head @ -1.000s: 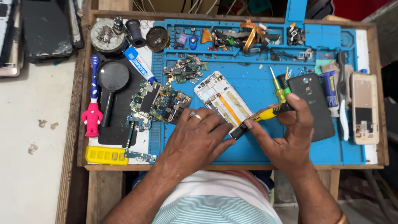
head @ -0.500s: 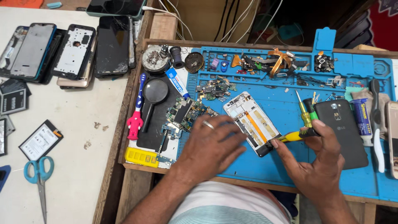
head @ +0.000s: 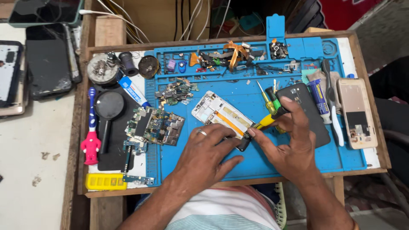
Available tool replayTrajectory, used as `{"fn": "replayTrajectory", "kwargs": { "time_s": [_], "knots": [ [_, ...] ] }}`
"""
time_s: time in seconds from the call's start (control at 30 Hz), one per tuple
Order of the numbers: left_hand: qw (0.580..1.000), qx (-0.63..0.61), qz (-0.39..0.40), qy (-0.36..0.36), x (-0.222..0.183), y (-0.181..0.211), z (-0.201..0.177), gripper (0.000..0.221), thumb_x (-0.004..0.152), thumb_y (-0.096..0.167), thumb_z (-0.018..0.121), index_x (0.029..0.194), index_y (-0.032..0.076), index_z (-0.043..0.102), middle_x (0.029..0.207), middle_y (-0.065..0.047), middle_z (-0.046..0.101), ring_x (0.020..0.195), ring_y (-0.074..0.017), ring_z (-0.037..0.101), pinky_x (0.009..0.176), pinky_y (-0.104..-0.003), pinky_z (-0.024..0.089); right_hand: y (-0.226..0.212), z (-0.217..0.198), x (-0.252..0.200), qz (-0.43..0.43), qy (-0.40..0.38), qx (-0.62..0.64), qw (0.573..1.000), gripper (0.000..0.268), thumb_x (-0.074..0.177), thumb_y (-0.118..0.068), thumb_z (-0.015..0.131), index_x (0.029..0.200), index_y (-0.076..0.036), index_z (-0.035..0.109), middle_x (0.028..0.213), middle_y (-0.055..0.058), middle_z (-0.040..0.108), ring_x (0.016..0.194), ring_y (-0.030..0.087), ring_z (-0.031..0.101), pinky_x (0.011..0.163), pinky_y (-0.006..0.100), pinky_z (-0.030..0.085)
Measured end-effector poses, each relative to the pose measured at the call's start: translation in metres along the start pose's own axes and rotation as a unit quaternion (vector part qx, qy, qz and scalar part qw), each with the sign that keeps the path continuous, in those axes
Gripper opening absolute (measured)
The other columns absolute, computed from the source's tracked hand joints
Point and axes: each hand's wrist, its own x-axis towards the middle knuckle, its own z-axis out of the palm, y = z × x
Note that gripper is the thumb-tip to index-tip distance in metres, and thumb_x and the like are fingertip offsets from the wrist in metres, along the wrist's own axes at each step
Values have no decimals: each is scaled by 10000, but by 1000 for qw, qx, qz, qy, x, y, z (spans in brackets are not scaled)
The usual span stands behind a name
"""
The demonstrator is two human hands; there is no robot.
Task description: The person uses a screwdriver to remove screws from a disassembled smartphone lying on a blue work mat. They repeatedly loosen and tighten screws around the phone's internal frame while handling the device with both hands.
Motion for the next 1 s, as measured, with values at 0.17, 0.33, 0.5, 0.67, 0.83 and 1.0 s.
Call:
{"fn": "replayTrajectory", "kwargs": {
  "time_s": [0.17,0.33,0.5,0.67,0.83,1.0],
  "knots": [
    [1000,12,-12,-2,-3,-6,8,291,851,323,810,1025,97,754,1167,-54,642,1176,-273,577,951,-476,435,2,-3,-2,-7,-7,-24,1000,864,856,-38,865,1524,-56,317,1064,163,723,967,211,752,808,313,595],
    [1000,12,-14,7,0,-3,8,293,844,323,819,999,82,759,1136,-55,654,1153,-272,592,947,-471,437,0,-7,-4,5,-34,-11,999,853,865,-42,852,1524,-45,311,1071,151,733,1005,215,763,821,324,611],
    [1000,9,-15,14,0,-3,8,280,845,308,816,998,80,762,1129,-55,661,1156,-272,599,947,-470,436,7,-3,-5,-41,-15,-17,999,855,868,-55,863,1516,-58,306,1106,171,709,992,215,759,833,326,616],
    [1000,10,-25,11,0,-5,10,252,847,300,814,984,94,765,1132,-43,667,1157,-270,599,921,-474,428,12,0,-4,-51,6,-16,999,869,863,-65,894,1515,-74,319,1043,128,725,954,207,771,800,305,610],
    [1000,3,-26,9,0,-5,9,251,854,295,814,994,94,763,1126,-40,664,1152,-261,602,926,-466,431,9,-5,-6,-35,-8,-28,999,815,852,-48,878,1486,-50,367,1065,149,729,958,221,776,778,319,625],
    [1000,9,-21,14,2,-3,8,250,845,298,815,991,101,769,1109,-41,661,1151,-266,600,927,-465,435,12,-3,-5,-68,-16,13,997,788,909,-27,855,1514,-59,352,1161,154,713,1001,223,786,820,315,651]
  ]
}}
